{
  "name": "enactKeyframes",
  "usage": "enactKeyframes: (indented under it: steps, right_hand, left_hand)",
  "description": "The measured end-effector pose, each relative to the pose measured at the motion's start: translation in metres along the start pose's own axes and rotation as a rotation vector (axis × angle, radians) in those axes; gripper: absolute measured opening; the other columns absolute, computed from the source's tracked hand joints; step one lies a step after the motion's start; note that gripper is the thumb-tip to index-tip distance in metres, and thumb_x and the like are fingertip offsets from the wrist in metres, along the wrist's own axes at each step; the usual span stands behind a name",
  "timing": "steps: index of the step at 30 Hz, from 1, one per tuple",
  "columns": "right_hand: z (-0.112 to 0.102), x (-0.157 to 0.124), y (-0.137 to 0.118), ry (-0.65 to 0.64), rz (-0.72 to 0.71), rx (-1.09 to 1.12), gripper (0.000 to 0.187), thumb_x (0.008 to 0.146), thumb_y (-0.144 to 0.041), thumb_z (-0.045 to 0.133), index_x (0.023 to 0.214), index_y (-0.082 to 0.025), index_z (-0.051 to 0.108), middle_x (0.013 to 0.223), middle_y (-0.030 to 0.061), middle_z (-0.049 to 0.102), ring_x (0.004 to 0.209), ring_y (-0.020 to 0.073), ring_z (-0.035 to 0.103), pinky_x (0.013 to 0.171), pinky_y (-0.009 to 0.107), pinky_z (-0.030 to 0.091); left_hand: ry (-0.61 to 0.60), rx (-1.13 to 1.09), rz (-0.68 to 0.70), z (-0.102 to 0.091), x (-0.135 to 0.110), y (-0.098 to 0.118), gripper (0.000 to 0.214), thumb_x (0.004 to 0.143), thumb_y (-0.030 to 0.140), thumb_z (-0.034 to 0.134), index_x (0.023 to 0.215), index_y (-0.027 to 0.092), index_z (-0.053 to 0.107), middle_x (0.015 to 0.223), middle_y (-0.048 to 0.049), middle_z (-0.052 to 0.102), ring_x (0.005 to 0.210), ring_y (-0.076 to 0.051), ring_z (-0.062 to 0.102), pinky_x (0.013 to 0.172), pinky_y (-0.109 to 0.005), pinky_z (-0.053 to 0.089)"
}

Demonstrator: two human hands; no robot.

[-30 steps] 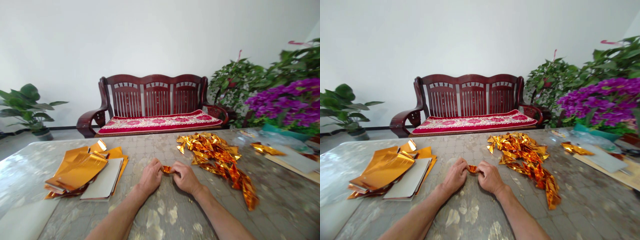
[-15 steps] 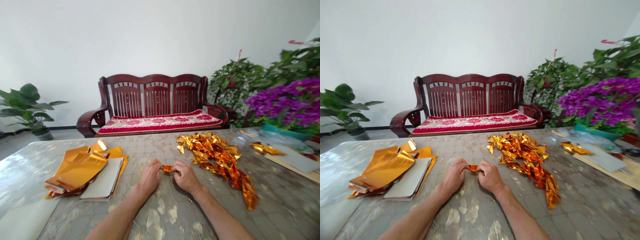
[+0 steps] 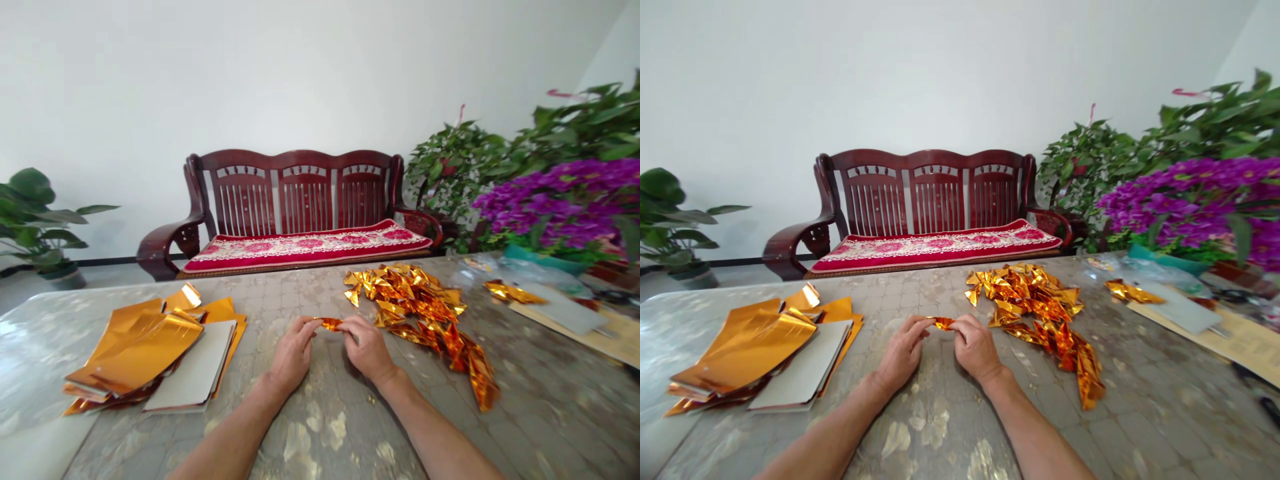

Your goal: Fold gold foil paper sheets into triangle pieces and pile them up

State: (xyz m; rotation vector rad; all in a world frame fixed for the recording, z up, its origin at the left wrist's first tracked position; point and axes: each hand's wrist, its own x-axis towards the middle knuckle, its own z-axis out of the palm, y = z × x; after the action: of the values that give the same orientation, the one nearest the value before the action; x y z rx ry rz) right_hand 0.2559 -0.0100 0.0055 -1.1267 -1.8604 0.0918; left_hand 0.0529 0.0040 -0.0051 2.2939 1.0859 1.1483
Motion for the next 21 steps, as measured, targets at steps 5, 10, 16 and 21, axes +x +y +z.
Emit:
enactKeyframes:
  steps: [5,10,16,21]
  right_hand:
    - [-0.003,0.003,0.01,0.1,0.053,-0.074,0.032,0.083,-0.007,0.046,0.095,-0.02,0.073,0.095,0.008,0.07,0.092,0.0204,0.066,0.085,0.034,0.054]
    - [-0.014,0.007,0.024,0.158,0.069,-0.149,0.035,0.084,-0.008,0.043,0.101,-0.019,0.072,0.101,0.0101,0.07,0.097,0.0218,0.065,0.09,0.037,0.053]
    - [-0.037,0.011,0.045,0.28,0.127,-0.271,0.033,0.09,-0.017,0.042,0.106,-0.02,0.071,0.105,0.0112,0.069,0.099,0.0231,0.064,0.092,0.041,0.052]
    - [-0.062,0.013,0.067,0.442,0.209,-0.366,0.037,0.092,-0.023,0.04,0.116,-0.015,0.067,0.113,0.0154,0.065,0.108,0.0261,0.06,0.099,0.046,0.048]
  left_hand:
    - [0.001,0.038,-0.001,0.001,0.0,-0.007,0.058,0.076,-0.005,0.037,0.123,0.024,0.056,0.116,-0.0049,0.059,0.089,-0.011,0.063,0.085,-0.027,0.053]
    - [-0.038,0.051,-0.033,0.003,0.0,-0.01,0.054,0.077,-0.004,0.038,0.119,0.023,0.058,0.113,-0.0048,0.061,0.086,-0.012,0.064,0.084,-0.028,0.054]
    - [-0.062,0.095,-0.045,0.002,0.001,-0.01,0.048,0.078,-0.002,0.04,0.11,0.023,0.065,0.109,-0.004,0.064,0.088,-0.013,0.063,0.083,-0.026,0.052]
    - [-0.088,0.105,-0.061,0.001,0.002,-0.008,0.045,0.078,-0.002,0.041,0.105,0.022,0.067,0.107,-0.0039,0.065,0.089,-0.013,0.063,0.082,-0.025,0.05]
